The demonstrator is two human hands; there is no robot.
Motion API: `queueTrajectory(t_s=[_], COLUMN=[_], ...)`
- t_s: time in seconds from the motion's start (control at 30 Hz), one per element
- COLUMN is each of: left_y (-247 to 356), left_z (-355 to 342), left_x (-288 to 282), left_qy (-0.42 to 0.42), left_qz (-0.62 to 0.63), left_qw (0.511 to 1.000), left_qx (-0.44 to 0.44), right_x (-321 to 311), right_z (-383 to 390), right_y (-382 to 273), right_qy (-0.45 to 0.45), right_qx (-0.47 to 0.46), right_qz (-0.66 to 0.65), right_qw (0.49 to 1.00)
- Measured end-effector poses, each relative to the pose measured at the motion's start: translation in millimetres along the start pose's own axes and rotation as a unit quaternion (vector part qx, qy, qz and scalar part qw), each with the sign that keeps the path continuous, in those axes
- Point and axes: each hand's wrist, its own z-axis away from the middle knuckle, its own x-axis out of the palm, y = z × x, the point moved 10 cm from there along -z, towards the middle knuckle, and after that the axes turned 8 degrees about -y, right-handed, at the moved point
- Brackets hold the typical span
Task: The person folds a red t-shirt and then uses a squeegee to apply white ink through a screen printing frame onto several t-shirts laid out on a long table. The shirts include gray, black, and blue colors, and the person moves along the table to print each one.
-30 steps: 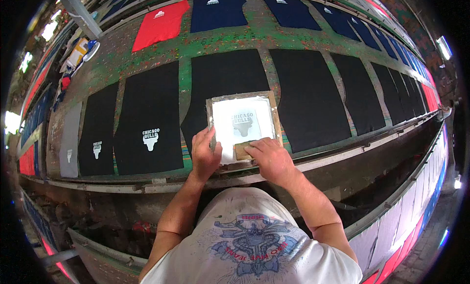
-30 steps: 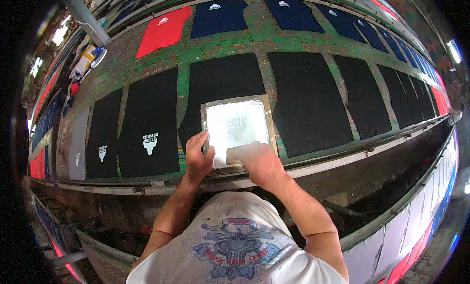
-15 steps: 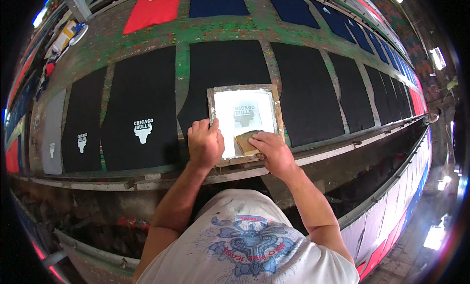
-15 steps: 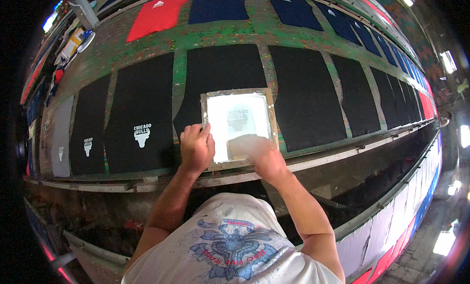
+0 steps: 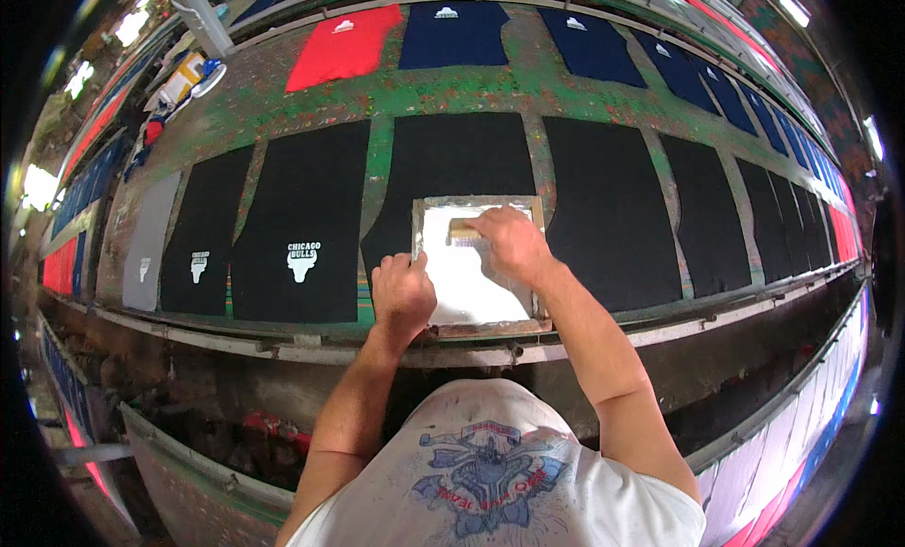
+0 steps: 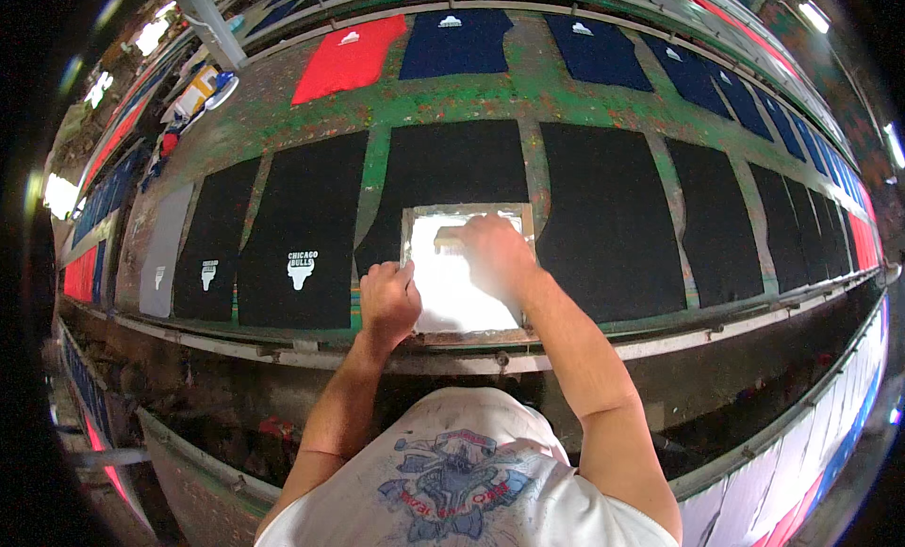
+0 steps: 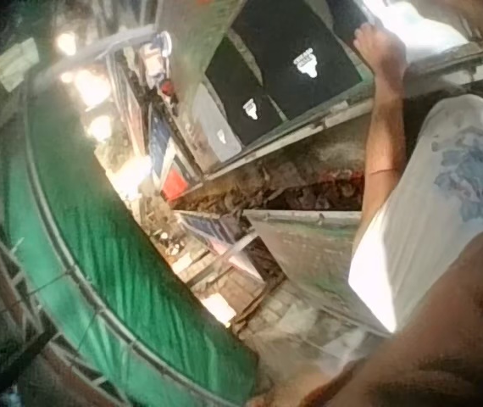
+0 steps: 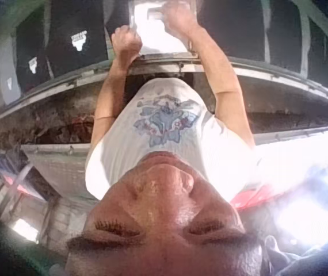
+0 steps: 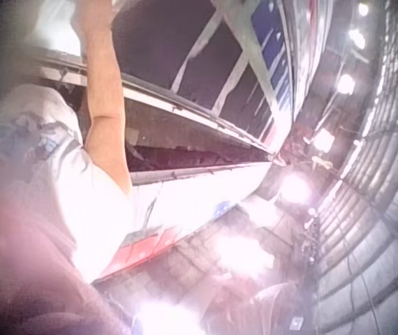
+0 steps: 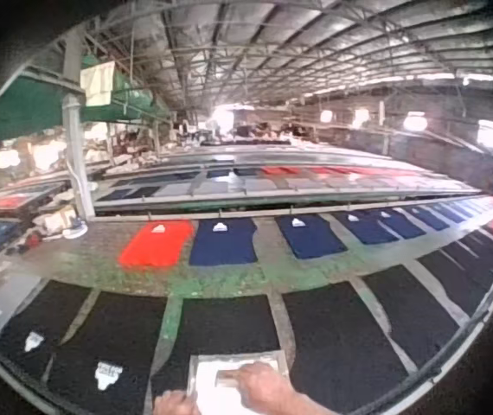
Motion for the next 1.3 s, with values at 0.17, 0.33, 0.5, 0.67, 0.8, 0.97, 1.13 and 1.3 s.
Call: queueTrajectory(t_s=[0.17, 0.33, 0.5, 0.67, 0.8, 0.97, 1.13, 1.3], left_y=[0, -2, 5, 4, 3, -11, -15, -28], left_z=[1, 1, 3, 3, 8, 14, 23, 30], left_x=[4, 11, 6, 10, 12, 23, 23, 29], left_qy=[-0.001, -0.023, 0.011, 0.012, 0.024, 0.035, 0.107, 0.099], left_qz=[-0.006, -0.016, -0.015, -0.032, -0.03, 0.056, 0.12, 0.168], left_qw=[0.999, 0.997, 0.997, 0.996, 0.995, 0.995, 0.986, 0.976], left_qx=[-0.036, -0.069, -0.074, -0.084, -0.088, -0.076, -0.041, -0.093], right_x=[14, 27, 43, 57, 27, -17, 4, 36], right_z=[34, 82, 109, 116, 102, 44, -38, -82], right_y=[-27, -52, -62, -51, -41, 1, 66, 108], right_qy=[-0.079, -0.102, -0.099, -0.152, -0.103, 0.034, -0.054, -0.193], right_qx=[-0.033, -0.05, -0.085, -0.058, -0.102, -0.102, -0.002, 0.1], right_qz=[0.017, -0.024, 0.022, -0.051, -0.142, -0.05, -0.04, -0.044], right_qw=[0.996, 0.993, 0.991, 0.985, 0.979, 0.993, 0.998, 0.975])
